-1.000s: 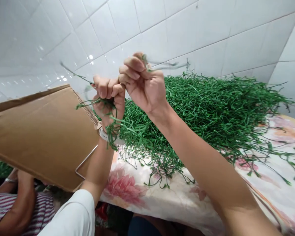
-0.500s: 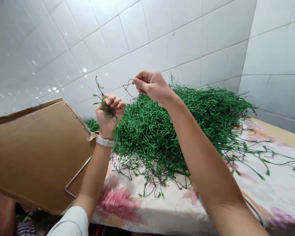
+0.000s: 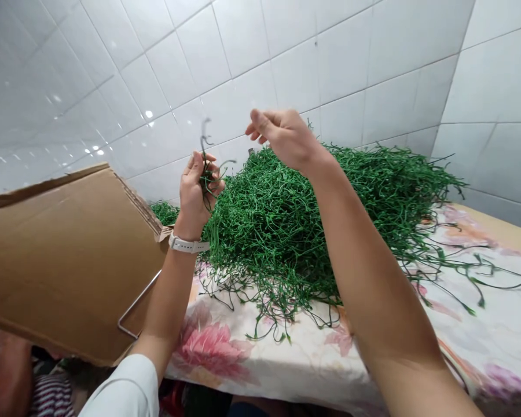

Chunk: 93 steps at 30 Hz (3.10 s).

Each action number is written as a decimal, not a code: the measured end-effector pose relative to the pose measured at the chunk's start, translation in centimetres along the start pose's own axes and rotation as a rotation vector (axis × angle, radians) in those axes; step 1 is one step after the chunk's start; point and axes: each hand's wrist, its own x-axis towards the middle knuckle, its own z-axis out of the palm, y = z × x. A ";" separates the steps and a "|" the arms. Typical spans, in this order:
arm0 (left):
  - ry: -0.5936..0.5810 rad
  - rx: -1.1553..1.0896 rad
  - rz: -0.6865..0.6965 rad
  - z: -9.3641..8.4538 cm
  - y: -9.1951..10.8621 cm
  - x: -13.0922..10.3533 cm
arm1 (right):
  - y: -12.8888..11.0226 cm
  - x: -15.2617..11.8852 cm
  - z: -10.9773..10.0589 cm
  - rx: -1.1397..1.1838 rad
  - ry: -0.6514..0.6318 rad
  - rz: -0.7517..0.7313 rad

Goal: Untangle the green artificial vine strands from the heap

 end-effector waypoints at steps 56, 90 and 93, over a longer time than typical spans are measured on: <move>-0.479 0.856 0.286 -0.5 2.3 -1.9 | -3.7 -1.0 -2.1 0.012 -0.186 0.092; -0.072 1.022 0.579 0.4 1.3 -1.4 | 1.6 0.6 1.6 0.513 0.021 0.074; -0.064 0.969 0.505 -0.1 0.7 -0.8 | 0.6 0.4 2.7 0.565 -0.075 0.037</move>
